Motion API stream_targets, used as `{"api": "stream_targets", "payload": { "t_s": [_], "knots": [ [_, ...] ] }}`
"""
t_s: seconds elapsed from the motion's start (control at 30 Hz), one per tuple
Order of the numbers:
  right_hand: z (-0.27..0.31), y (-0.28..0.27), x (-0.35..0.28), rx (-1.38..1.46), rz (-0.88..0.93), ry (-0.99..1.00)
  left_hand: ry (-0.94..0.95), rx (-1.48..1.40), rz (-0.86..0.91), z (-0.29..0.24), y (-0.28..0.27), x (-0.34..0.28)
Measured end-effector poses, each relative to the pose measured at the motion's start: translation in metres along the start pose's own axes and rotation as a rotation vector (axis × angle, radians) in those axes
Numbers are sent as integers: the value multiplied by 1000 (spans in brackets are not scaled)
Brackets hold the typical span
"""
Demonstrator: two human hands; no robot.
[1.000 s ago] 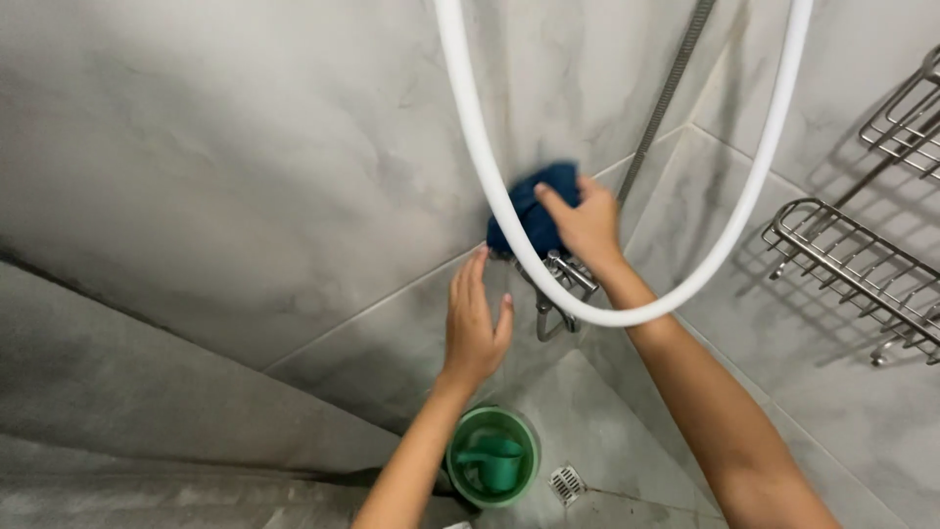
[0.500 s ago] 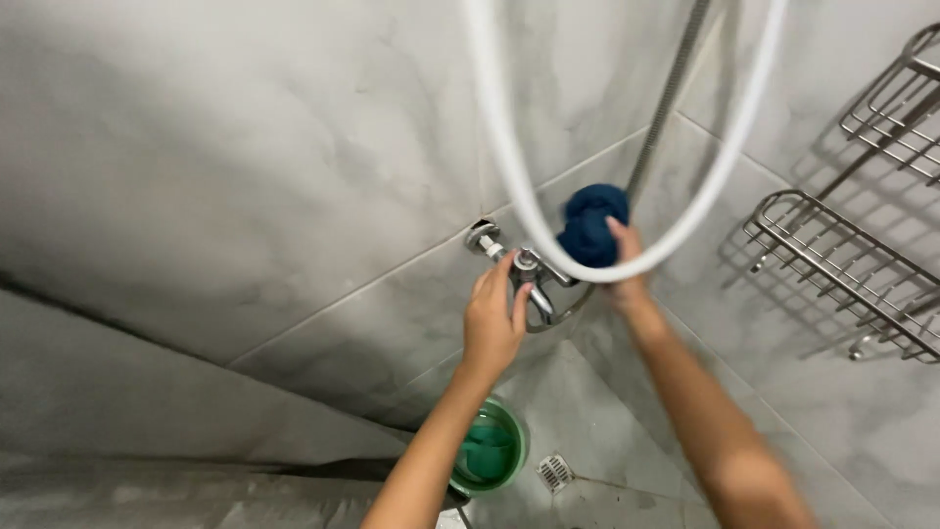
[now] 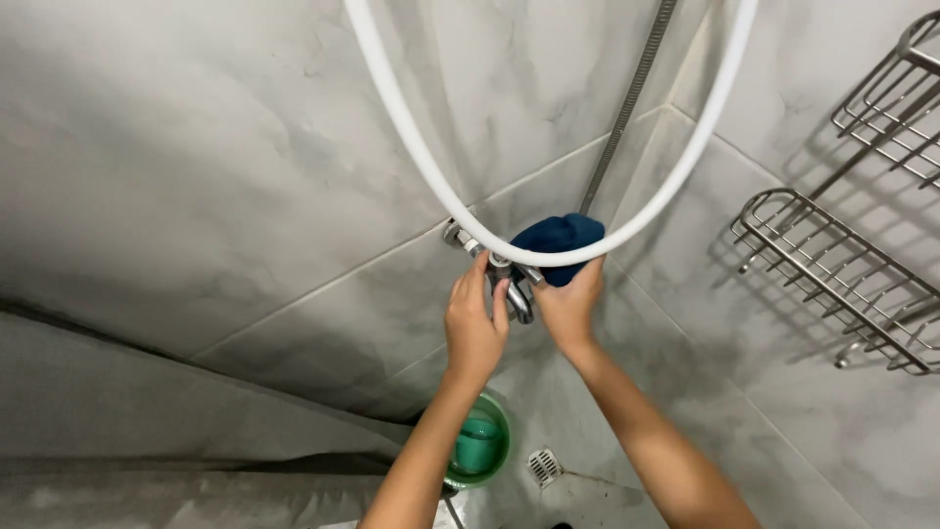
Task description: The person cleans the tiled walls of a shower area using a blue cloth. They wipe the tiles, a metal corner caddy, and the shower faucet, occasionally dipping the cloth into a green bucket of water on the floor.
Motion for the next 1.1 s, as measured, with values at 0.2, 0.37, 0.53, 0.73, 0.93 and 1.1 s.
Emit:
{"api": "stream_targets", "payload": {
  "t_s": [0.2,0.37,0.53,0.73,0.93,1.1],
  "knots": [
    [-9,-45,14,196,147,-41,1,15,-29,-19,-8,-2],
    [-19,-69,-40,144,91,132,-6,5,-44,-20,-13,-1],
    [-14,-72,-67,-37,12,105,-2,17,-7,-22,-21,1],
    [2,-39,-1,-261,413,-256,-3,-33,39,-7,-21,0],
    [-19,-36,-38,-755,519,-310,9,-38,-11,6,-22,-3],
    [-65,-47,-101,-473,251,-267,41,-19,-28,7,-25,-5]
  ]
}}
Point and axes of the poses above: each hand's wrist, its own x-axis towards the middle knuckle, its own y-axis out of the palm, z = x × y, the point moved 1 cm from there along x, towards the middle knuckle
